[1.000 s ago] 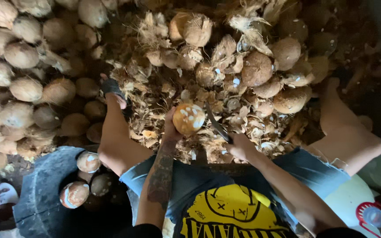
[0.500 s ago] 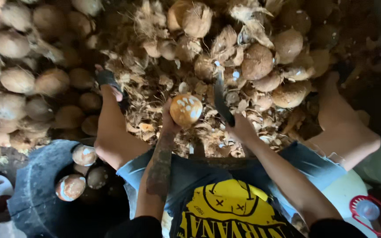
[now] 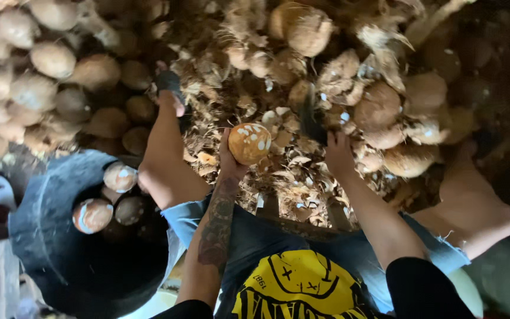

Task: The person sits on a large pile of coconuts and uses a knife to peel the husks off individual coconuts. They place the peeled coconuts into a black bucket nearby.

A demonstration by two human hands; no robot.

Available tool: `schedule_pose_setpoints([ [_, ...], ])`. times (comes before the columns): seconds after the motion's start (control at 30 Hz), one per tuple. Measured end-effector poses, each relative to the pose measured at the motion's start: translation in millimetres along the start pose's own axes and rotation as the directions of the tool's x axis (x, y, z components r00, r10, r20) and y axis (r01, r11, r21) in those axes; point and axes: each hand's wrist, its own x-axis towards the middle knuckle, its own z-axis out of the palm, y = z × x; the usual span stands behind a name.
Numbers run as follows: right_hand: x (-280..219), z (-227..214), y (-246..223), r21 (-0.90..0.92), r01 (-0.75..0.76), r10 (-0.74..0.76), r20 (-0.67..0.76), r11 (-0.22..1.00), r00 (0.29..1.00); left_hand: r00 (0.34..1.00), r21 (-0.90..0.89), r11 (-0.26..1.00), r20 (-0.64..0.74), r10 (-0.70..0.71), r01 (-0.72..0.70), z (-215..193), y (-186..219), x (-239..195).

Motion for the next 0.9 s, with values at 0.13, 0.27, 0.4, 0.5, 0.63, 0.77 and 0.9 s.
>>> schedule_pose_setpoints([
  [0.13,-4.3,-1.9,0.0,0.121,0.021,-0.012,-0.078,0.992,0.997,0.999,-0.066,0.997,0.037,0.037,-0.035,-0.1,15.3,0.1],
  [0.27,13.4,-32.7,-42.2,0.249,-0.389,0.281,0.379,0.887,0.882,0.989,-0.114,0.986,0.068,0.129,-0.121,15.4,48.4,-21.5],
  [0.4,57.1,-96.6,-115.2,0.854,0.052,-0.028,-0.044,0.518,0.999,0.949,-0.127,0.947,0.083,0.305,-0.293,-1.5,93.5,-37.5],
  [0.5,87.0,-178.4,-208.6,0.906,0.28,-0.284,-0.191,0.317,0.939,0.871,-0.107,0.88,0.132,0.473,-0.462,-22.3,138.0,-68.9],
  [0.63,116.2,-204.6,-317.9,0.975,0.211,-0.555,-0.135,0.075,0.821,0.819,-0.001,0.838,0.209,0.534,-0.546,-66.4,210.2,-145.2],
  [0.77,110.4,-212.4,-403.7,0.997,-0.074,-0.715,0.045,-0.009,0.698,0.875,0.333,0.817,0.066,0.479,-0.472,-110.9,253.1,-234.2],
  [0.9,113.9,-154.1,-486.8,0.96,-0.279,-0.713,0.19,-0.009,0.675,0.853,0.283,0.823,-0.029,0.521,-0.493,-178.4,276.4,-232.6],
])
